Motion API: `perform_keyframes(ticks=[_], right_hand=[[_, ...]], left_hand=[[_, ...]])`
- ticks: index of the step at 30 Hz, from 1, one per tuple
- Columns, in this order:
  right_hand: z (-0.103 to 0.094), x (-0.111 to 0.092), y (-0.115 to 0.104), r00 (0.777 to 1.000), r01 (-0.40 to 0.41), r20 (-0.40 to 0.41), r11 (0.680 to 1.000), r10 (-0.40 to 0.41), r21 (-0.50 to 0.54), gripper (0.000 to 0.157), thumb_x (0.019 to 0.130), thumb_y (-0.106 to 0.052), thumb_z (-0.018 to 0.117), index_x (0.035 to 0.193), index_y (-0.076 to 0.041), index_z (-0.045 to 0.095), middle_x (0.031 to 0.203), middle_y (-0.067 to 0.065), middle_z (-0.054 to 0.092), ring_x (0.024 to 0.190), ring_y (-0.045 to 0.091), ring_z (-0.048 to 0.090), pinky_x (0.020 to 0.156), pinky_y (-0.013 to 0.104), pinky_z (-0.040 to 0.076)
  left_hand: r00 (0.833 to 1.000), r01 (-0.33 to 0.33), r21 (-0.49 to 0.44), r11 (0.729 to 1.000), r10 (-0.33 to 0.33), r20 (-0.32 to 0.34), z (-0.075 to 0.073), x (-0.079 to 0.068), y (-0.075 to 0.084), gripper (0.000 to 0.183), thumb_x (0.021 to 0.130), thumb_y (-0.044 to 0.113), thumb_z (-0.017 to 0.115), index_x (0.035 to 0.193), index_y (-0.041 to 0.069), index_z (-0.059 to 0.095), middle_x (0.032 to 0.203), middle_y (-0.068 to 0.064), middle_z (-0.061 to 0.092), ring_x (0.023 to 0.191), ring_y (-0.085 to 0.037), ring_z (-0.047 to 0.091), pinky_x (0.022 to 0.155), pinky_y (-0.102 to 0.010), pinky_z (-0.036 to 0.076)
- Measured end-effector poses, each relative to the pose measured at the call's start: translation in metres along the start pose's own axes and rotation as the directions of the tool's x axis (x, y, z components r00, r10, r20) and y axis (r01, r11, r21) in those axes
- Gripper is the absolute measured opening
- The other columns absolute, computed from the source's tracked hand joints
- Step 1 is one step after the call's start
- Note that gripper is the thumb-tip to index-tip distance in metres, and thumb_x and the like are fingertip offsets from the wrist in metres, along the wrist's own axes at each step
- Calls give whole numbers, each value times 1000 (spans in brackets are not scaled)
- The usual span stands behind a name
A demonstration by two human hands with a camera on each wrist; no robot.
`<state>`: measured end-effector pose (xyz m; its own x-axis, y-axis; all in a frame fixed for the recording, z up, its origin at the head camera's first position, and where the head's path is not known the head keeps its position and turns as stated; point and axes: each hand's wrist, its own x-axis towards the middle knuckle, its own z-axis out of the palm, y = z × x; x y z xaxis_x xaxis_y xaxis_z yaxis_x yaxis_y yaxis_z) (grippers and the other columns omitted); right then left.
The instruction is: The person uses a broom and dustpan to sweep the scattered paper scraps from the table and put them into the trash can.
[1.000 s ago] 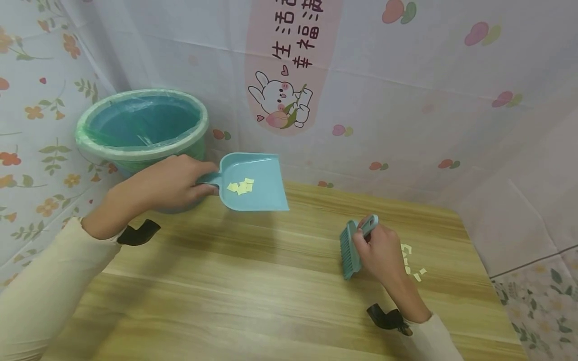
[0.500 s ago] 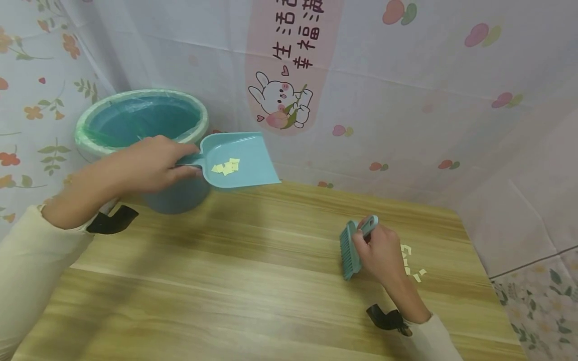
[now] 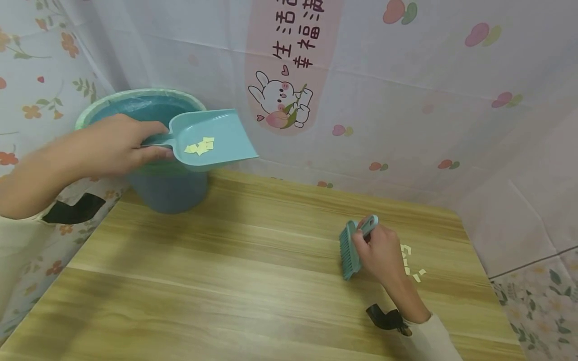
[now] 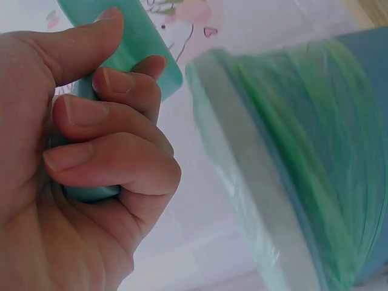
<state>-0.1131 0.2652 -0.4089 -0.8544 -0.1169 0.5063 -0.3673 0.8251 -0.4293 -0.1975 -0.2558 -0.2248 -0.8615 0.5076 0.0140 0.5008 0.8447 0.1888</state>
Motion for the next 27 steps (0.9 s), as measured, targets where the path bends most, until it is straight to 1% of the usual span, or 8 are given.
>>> perform_keyframes(ticks=[4,7,9,11,14,16,22,27], right_hand=[[0,0,0,1000,-2,-4,1000,2,-4,9,93,-1,57,89,-3,65,63,-4,47,52,9,36,47,29,33],[0,0,1,1000,1,-4,1000,-1,-5,10,93,-1,56,87,-4,64,64,-4,47,52,9,36,48,29,33],[0,0,1,1000,0,-3,1000,0,-3,10,93,-1,56,87,-4,64,63,-4,46,52,9,36,47,28,33],[0,0,1,1000,-2,-2,1000,2,-1,10,93,-1,57,88,-4,64,63,-4,46,52,9,35,47,28,33],[0,0,1,1000,-6,-2,1000,6,-1,9,92,-1,57,89,-4,65,64,-4,46,52,9,35,47,28,33],[-1,0,0,1000,-8,-3,1000,8,0,9,92,-1,58,89,-4,65,64,-4,47,53,8,36,47,28,33],[-2,0,-2,1000,-17,2,1000,17,11,9,94,-1,58,91,-4,66,64,-5,46,53,8,35,48,28,33],[-1,0,0,1000,-11,4,1000,11,6,9,93,-1,57,89,-4,64,64,-4,47,53,10,37,48,29,34]], left_hand=[[999,32,7,999,-32,5,-7,-6,-9,39,113,23,66,141,-2,58,99,-11,75,56,-20,62,68,-45,53],[999,46,29,999,-46,-3,-11,-9,-15,35,113,23,65,137,-2,59,94,-8,72,63,-18,65,73,-48,52],[998,68,27,997,-69,8,-13,-10,-21,38,115,24,63,140,-5,56,95,-12,73,67,-24,69,77,-53,54],[997,80,38,996,-81,12,-15,-12,-27,44,115,25,61,143,-9,54,102,-23,73,82,-37,74,85,-62,54],[995,101,41,994,-102,14,-17,-16,-37,54,117,27,58,149,-16,48,122,-39,69,106,-57,69,93,-72,50],[993,118,45,992,-119,10,-18,-20,-44,56,117,28,56,149,-16,48,131,-43,64,116,-63,64,95,-74,49],[988,153,65,986,-151,-25,-21,-30,-61,51,118,30,54,138,-17,54,118,-39,69,106,-62,67,89,-74,50],[981,193,99,976,-193,-14,-25,-30,-69,58,119,29,51,142,-24,47,124,-47,63,117,-72,57,95,-79,46]])
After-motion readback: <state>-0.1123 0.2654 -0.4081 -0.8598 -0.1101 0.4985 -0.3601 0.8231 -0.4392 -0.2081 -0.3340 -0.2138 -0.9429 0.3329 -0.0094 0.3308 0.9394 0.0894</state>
